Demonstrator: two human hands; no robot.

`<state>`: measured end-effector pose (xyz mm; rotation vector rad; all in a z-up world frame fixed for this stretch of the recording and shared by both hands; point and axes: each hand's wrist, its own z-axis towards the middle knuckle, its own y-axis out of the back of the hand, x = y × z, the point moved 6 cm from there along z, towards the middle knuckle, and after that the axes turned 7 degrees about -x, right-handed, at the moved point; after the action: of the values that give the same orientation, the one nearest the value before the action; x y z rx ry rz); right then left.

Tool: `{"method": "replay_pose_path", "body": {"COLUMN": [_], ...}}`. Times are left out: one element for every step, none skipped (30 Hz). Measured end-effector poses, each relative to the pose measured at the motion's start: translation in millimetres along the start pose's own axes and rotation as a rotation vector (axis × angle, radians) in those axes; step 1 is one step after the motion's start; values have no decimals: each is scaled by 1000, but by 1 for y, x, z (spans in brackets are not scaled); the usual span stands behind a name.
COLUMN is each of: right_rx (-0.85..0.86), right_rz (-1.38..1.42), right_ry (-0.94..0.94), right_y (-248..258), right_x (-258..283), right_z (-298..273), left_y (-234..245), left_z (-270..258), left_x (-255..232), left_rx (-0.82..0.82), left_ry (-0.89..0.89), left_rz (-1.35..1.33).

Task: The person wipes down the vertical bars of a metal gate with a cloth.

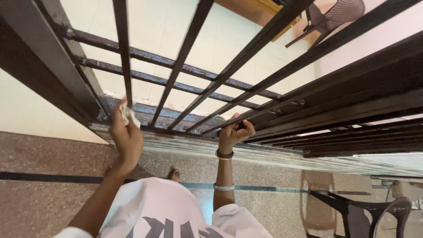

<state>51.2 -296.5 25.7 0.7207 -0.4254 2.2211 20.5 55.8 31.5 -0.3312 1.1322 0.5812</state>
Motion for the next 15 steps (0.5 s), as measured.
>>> {"method": "replay_pose_path", "body": {"right_rx": [3,-15,-32,-51,-49,-50,-51,-57,-62,-69,-74,-79,-84,-83,-81], "right_rz": [23,15,6,6,23,43,63,59,54,44,26,4,-18,-20,-22], "right_ry": [-24,-31,-38,-39,-44,-47,-50,-41,-32,-25,-15,-5,4,-12,-27], "right_y": [0,1,1,-1,-2,-2,-3,-4,-4,-4,-4,-4,-3,-2,-1], "right_x": [-2,-3,-4,-6,-5,-4,-4,-1,1,2,2,3,3,1,0], "right_z": [-2,-5,-7,-6,-7,-7,-6,-6,-7,-7,-6,-5,-5,-4,-4], "left_y": [0,1,2,3,2,-3,-6,-4,0,4,2,1,6,11,14], "left_z": [14,25,36,46,52,56,56,51,38,24,15,6,-4,-15,-21], "left_x": [-17,-29,-37,-42,-42,-37,-28,-16,-2,13,31,48,62,71,76], "left_rx": [-8,1,9,10,-4,-17,-31,-2,28,62,85,110,119,123,127], "left_ry": [-59,-87,-115,-150,-182,-220,-256,-268,-279,-287,-281,-273,-259,-241,-222], "left_rz": [-59,-102,-144,-190,-150,-113,-76,-47,-18,10,29,47,40,33,25]}}
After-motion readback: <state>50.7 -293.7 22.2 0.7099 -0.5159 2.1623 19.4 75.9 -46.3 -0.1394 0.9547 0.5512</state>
